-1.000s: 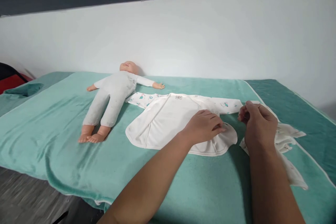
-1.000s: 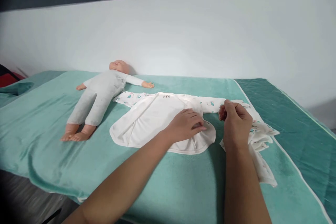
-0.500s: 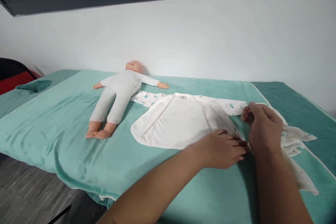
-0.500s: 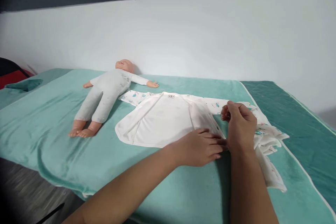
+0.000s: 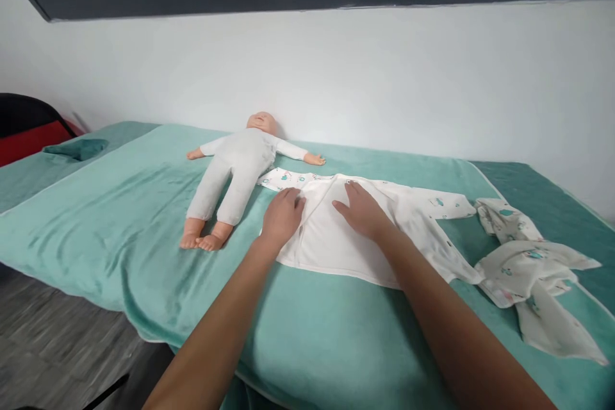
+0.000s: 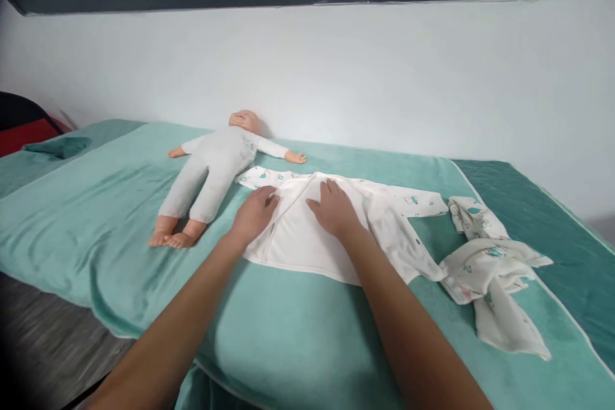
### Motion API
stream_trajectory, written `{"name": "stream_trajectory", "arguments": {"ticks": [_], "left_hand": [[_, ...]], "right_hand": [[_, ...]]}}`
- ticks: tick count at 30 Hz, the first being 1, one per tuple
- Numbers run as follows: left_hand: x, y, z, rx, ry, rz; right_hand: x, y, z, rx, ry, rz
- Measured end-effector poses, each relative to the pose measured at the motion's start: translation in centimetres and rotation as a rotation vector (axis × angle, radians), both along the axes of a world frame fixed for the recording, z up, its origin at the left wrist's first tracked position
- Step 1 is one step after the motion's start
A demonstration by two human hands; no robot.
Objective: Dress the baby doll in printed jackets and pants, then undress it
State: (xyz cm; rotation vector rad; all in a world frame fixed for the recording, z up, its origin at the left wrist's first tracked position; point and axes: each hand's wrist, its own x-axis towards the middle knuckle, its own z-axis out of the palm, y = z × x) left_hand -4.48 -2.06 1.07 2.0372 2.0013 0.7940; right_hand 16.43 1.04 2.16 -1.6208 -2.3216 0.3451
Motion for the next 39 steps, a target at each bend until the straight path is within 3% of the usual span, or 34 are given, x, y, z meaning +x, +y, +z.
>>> {"name": "stream_trajectory", "arguments": {"ticks": [3, 6, 11, 14, 22, 28, 32, 39], "left_hand": [[-0.2, 2.2, 0.6, -0.076, 0.009, 0.083], [0.5, 3.8, 1.2, -0.101, 0.053, 0.14], [0.7, 4.3, 1.1, -0.021, 0.08, 0.257], [0.3, 4.5, 0.8, -0.058, 0.044, 0.313], [-0.2, 4.6, -0.1, 0.051, -0.052, 0.214], [-0.7, 3.6, -0.4, 0.089, -0.282, 0.277], [-0.5, 2.7, -0.5, 0.108, -0.229, 0.288], [0.0, 2.4, -0.7, 0.04, -0.11, 0.297]], "right_hand": [[-2.1, 1.6, -1.5, 0.066, -0.123, -0.041], [-2.3, 1.9, -2.4, 0.139, -0.147, -0.015], [-1.8, 1.7, -2.7, 0.175, -0.15, 0.033], [-1.9, 1.7, -2.6, 0.157, -0.167, 0.063], [-2.2, 2.8, -2.6, 0.124, -0.167, 0.067], [-2.7, 2.8, -2.2, 0.207, -0.093, 0.095], [-2.7, 2.8, -2.0, 0.224, -0.047, 0.216], [-2.9, 3.3, -2.1, 0.23, -0.1, 0.207]]}}
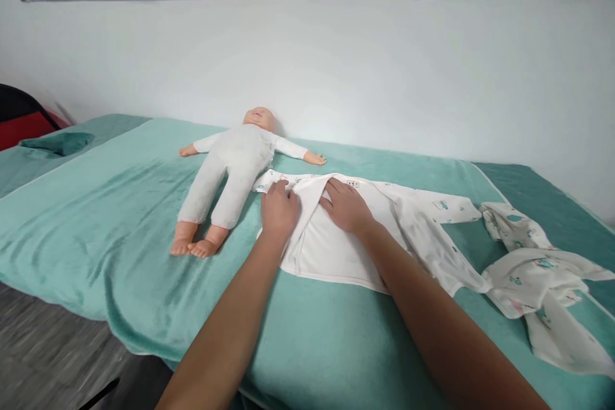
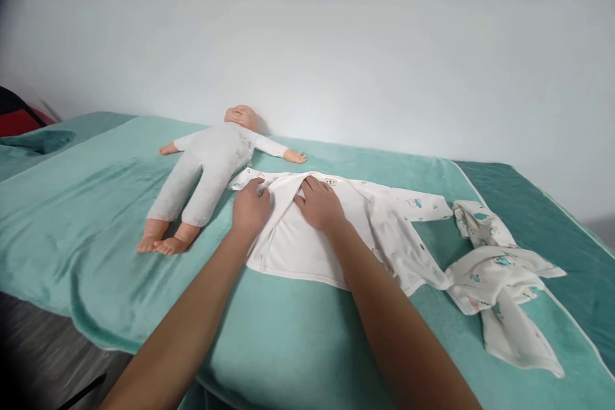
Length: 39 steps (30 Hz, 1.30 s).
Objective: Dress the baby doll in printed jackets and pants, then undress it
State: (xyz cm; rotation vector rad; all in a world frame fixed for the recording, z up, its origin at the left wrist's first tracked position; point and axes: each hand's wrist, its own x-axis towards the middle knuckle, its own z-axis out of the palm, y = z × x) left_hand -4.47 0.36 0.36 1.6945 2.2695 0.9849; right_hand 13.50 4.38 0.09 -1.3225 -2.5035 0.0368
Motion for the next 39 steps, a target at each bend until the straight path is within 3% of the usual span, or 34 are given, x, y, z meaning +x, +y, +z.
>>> {"name": "stream_trajectory", "arguments": {"ticks": [10, 21, 33, 39], "left_hand": [[0.4, -0.6, 0.2, -0.048, 0.151, -0.002], [-0.1, -0.1, 0.2, -0.03, 0.081, 0.028], [-0.3, -0.1, 0.2, -0.068, 0.129, -0.1], [-0.2, -0.1, 0.1, -0.116, 0.224, -0.172]], "right_hand": [[0.0, -0.5, 0.0, -0.09, -0.015, -0.086], [2.5, -1.3, 0.6, -0.223, -0.033, -0.276], [4.9, -2.2, 0.7, -0.196, -0.062, -0.469], [5.6, -2.9, 0.7, -0.196, -0.092, -0.485]]}}
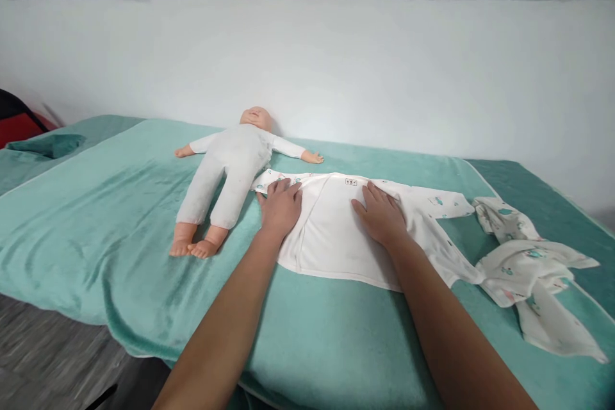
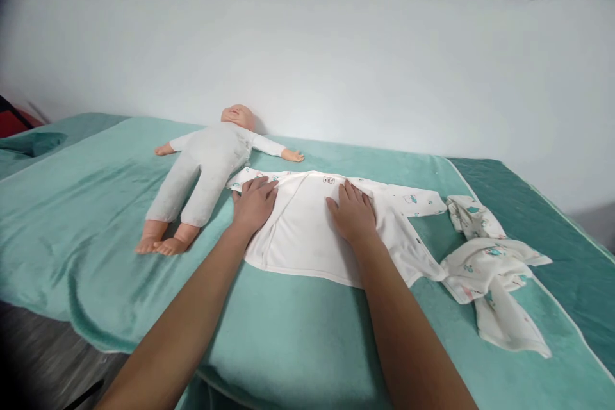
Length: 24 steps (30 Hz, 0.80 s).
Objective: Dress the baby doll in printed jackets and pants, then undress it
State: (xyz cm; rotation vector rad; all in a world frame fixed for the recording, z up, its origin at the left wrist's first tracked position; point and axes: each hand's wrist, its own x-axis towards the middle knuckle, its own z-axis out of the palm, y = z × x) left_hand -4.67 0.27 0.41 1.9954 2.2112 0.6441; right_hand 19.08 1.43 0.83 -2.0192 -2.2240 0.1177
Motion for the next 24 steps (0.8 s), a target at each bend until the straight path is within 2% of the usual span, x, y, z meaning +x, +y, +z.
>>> {"name": "stream_trajectory", "arguments": {"ticks": [6, 9, 11, 13, 16, 24], "left_hand": [[0.1, -0.2, 0.0, 0.007, 0.005, -0.008], [0.0, -0.2, -0.1, 0.01, 0.0, -0.007], [0.0, -0.1, -0.1, 0.007, 0.002, -0.009], [0.0, -0.1, -0.1, -0.001, 0.007, -0.005], [0.1, 0.0, -0.1, -0.006, 0.008, 0.003], [0.1, -0.1, 0.1, -0.005, -0.012, -0.003]], "right_hand": [[-0.9, -1.2, 0.3, 0.127, -0.012, 0.101], [-0.3, -1.4, 0.7, 0.215, 0.019, -0.008], [0.4, -1.3, 0.8, 0.186, 0.035, -0.134], [0.8, -1.1, 0.7, 0.101, 0.027, -0.192], [1.0, -1.0, 0.4, 0.04, -0.002, -0.185], [0.9, -0.9, 0.0, 0.069, 0.01, -0.174]]}}
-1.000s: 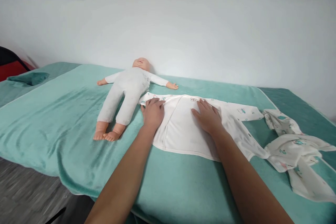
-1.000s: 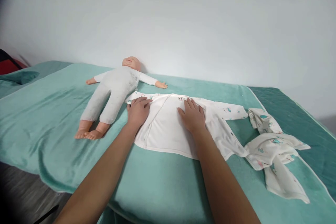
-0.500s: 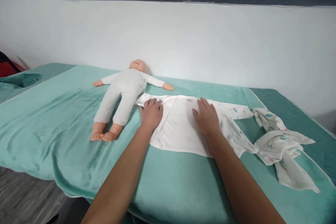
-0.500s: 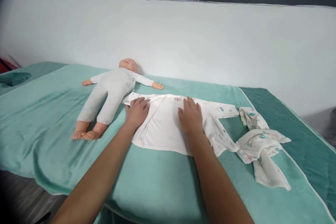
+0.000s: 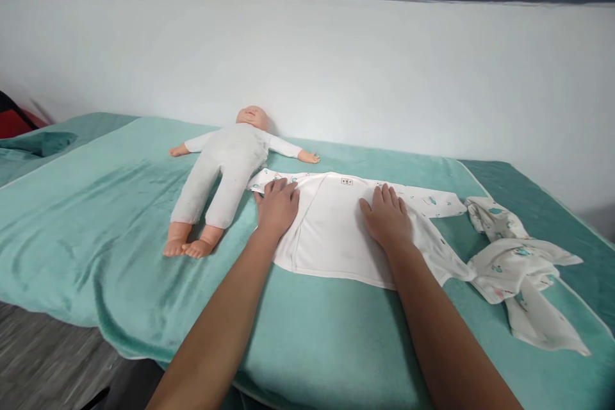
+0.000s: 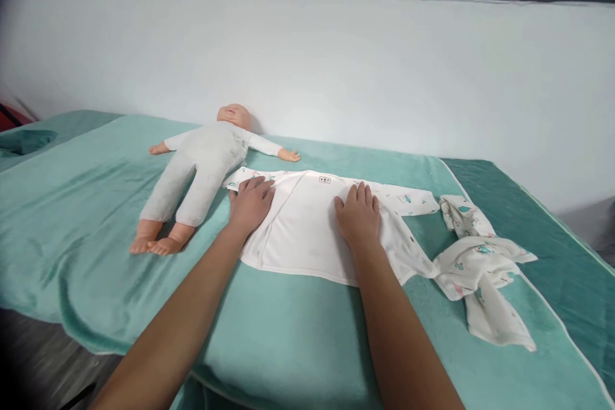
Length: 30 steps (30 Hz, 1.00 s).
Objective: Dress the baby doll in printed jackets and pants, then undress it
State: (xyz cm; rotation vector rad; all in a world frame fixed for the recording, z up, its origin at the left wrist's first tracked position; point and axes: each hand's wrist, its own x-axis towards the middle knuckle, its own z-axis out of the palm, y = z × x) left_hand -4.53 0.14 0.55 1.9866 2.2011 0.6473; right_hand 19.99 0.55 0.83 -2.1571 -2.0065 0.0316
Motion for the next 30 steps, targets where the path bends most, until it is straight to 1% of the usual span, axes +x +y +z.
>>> {"name": "stream_trajectory", "arguments": {"ticks": [4, 8, 10, 14, 17, 19, 22, 25, 27, 30], "left_hand": [[0.1, 0.0, 0.1, -0.009, -0.004, 0.007], [0.1, -0.1, 0.1, -0.006, -0.007, 0.002], [0.0, 0.0, 0.1, -0.012, -0.006, -0.001], [0.3, -0.1, 0.1, -0.015, 0.008, 0.005], [0.2, -0.6, 0.7, -0.017, 0.038, -0.003], [-0.6, -1.2, 1.7, -0.009, 0.073, -0.038], [-3.5, -1.9, 3.8, 0.056, 0.11, -0.065], [-8.1, -1.7, 5.4, 0.169, 0.102, 0.0], [-11.6, -1.1, 5.6, 0.21, 0.07, 0.064], [-16.0, 0.3, 4.8, 0.168, -0.025, 0.167]], "right_hand": [[0.0, 0.0, 0.1, 0.032, 0.012, 0.028], [-0.4, 0.2, 0.1, 0.093, 0.037, 0.163], [-0.7, 0.3, -0.1, 0.093, 0.047, 0.231], [-0.7, 0.5, -0.4, 0.061, 0.066, 0.286], [-1.0, 0.5, -0.2, 0.12, 0.114, 0.351], [-2.1, 0.8, 0.2, 0.157, 0.171, 0.386], [-5.5, 2.2, 1.1, 0.149, 0.307, 0.402], [-10.6, 5.3, 2.1, 0.14, 0.459, 0.419], [-14.2, 8.2, 2.6, 0.169, 0.503, 0.401], [-18.7, 13.1, 3.1, 0.201, 0.503, 0.368]]}}
